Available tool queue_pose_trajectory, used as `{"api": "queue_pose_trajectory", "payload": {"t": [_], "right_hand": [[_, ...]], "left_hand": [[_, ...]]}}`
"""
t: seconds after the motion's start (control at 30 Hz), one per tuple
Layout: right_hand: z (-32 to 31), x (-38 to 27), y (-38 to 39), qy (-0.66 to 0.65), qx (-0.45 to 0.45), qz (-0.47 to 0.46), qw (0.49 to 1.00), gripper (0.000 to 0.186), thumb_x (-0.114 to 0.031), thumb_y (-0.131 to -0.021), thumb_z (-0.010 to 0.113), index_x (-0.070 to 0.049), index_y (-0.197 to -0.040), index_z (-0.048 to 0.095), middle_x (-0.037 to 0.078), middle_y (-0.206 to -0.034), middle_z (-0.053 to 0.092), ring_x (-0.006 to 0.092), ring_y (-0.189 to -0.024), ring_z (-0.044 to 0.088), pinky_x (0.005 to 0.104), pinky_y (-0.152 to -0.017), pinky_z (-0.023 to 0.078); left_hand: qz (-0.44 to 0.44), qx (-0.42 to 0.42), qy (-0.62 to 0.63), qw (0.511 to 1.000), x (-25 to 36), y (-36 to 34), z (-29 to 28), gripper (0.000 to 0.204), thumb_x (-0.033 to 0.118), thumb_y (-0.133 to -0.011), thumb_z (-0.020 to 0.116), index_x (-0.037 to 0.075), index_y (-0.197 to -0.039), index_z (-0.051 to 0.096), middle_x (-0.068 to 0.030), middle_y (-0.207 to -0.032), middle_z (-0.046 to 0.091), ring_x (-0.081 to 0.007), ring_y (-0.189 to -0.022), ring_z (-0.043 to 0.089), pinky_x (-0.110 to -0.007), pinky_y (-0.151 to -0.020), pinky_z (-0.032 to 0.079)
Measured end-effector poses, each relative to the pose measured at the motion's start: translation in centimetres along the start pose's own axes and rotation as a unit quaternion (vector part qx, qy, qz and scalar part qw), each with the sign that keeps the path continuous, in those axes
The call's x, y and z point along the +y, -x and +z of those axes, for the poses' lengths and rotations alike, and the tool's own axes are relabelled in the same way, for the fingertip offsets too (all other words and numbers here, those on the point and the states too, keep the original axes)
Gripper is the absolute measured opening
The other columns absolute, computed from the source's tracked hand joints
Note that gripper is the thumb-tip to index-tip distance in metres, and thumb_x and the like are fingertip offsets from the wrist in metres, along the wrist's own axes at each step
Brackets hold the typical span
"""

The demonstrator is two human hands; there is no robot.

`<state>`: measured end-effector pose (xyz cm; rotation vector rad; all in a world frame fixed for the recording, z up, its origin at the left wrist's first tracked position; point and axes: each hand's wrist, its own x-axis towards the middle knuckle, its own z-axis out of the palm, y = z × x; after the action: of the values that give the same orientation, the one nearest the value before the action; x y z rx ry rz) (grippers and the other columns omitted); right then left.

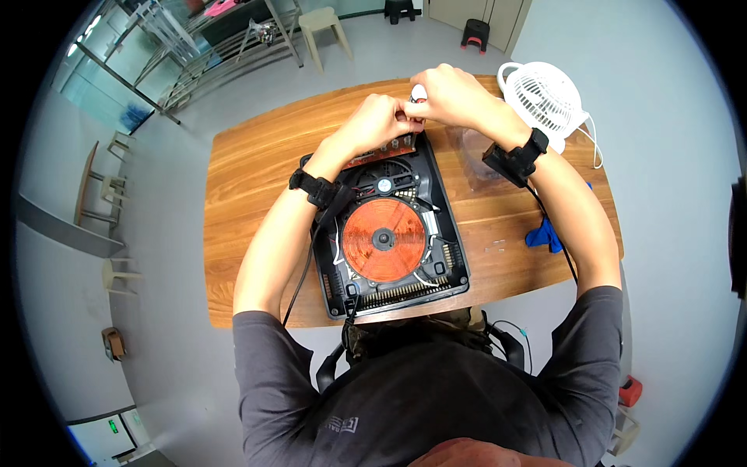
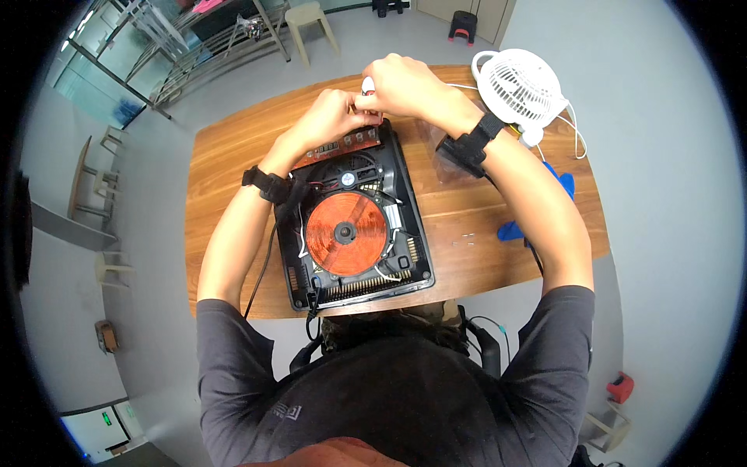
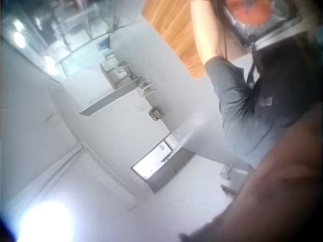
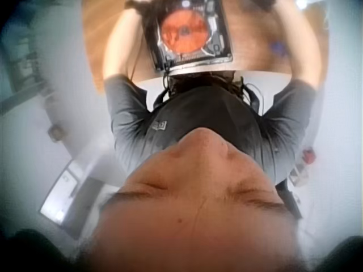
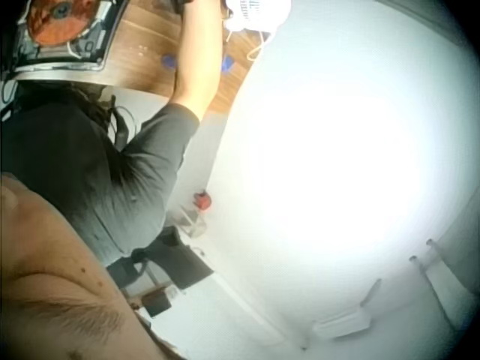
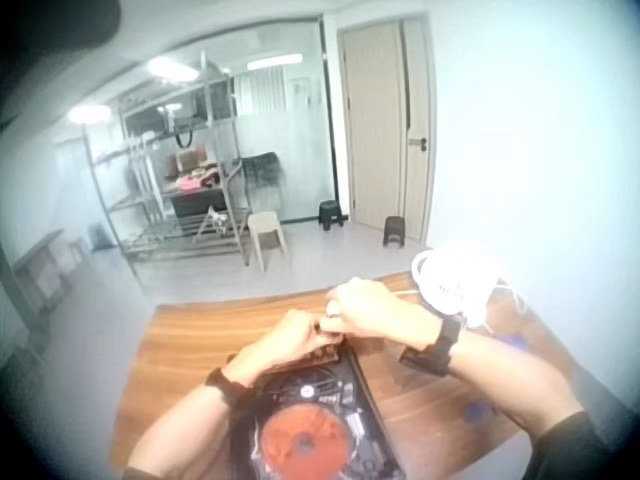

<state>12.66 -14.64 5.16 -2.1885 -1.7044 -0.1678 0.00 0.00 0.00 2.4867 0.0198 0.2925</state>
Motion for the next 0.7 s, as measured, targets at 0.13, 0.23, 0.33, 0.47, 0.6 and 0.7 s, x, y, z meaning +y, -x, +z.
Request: {"api": "queue_pose_trajectory", "payload": {"t": [0.13, 0.23, 0.33, 0.47, 0.6, 0.7], "right_hand": [[-0.5, -0.2, 0.0, -0.007, -0.033, 0.002, 0.999, 0.048, -0.045, -0.082, 0.072, 0.002, -0.091, 0.075, 0.025, -0.078, 0.071, 0.0423, -0.079, 0.072, 0.0464, -0.074, 0.059], [-0.5, -0.4, 0.1, 0.002, -0.037, 0.004, 0.999, 0.05, -0.046, -0.083, 0.073, 0.002, -0.094, 0.074, 0.025, -0.078, 0.071, 0.042, -0.079, 0.071, 0.046, -0.074, 0.058], [-0.4, -0.4, 0.0, 0.001, -0.03, 0.005, 1.0, 0.05, -0.047, -0.083, 0.072, 0.002, -0.093, 0.074, 0.025, -0.078, 0.07, 0.0424, -0.078, 0.071, 0.0464, -0.074, 0.058], [-0.1, -0.3, -0.1, -0.014, -0.025, 0.008, 1.0, 0.046, -0.044, -0.079, 0.072, 0.001, -0.084, 0.073, 0.025, -0.076, 0.07, 0.0433, -0.077, 0.071, 0.0478, -0.072, 0.059], [-0.5, -0.4, 0.1, -0.003, -0.055, 0.0, 0.999, 0.05, -0.047, -0.083, 0.073, 0.002, -0.094, 0.073, 0.025, -0.078, 0.07, 0.0433, -0.08, 0.071, 0.0472, -0.074, 0.058], [-0.7, -0.6, 0.1, -0.003, -0.063, -0.001, 0.998, 0.05, -0.048, -0.083, 0.072, 0.0, -0.095, 0.073, 0.024, -0.08, 0.071, 0.0433, -0.08, 0.071, 0.0474, -0.074, 0.058]], "left_hand": [[0.011, 0.002, 0.008, 1.0, 0.0, 0.1, 0.1, 0.026, 0.028, -0.087, 0.078, 0.008, -0.105, 0.08, -0.0164, -0.094, 0.076, -0.0311, -0.086, 0.074, -0.038, -0.082, 0.055], [0.009, -0.001, 0.015, 1.0, -0.1, 0.1, 0.3, 0.026, 0.028, -0.087, 0.078, 0.008, -0.104, 0.08, -0.0163, -0.092, 0.076, -0.03, -0.085, 0.074, -0.038, -0.08, 0.055], [-0.002, -0.007, 0.015, 1.0, -0.1, 0.2, 0.0, 0.026, 0.028, -0.087, 0.079, 0.008, -0.104, 0.08, -0.0165, -0.091, 0.076, -0.0299, -0.083, 0.074, -0.038, -0.078, 0.055], [-0.003, -0.002, 0.008, 1.0, 0.0, 0.2, 0.1, 0.027, 0.028, -0.086, 0.08, 0.007, -0.102, 0.079, -0.017, -0.088, 0.076, -0.0303, -0.08, 0.073, -0.039, -0.076, 0.054], [-0.002, 0.015, -0.003, 1.0, 0.0, 0.1, 0.4, 0.031, 0.029, -0.083, 0.083, 0.005, -0.101, 0.078, -0.0184, -0.085, 0.074, -0.0308, -0.076, 0.073, -0.039, -0.074, 0.054], [-0.027, 0.032, -0.024, 0.999, 1.1, 0.5, 0.0, 0.034, 0.029, -0.08, 0.084, 0.001, -0.097, 0.076, -0.02, -0.082, 0.074, -0.0313, -0.074, 0.072, -0.038, -0.072, 0.054]]}}
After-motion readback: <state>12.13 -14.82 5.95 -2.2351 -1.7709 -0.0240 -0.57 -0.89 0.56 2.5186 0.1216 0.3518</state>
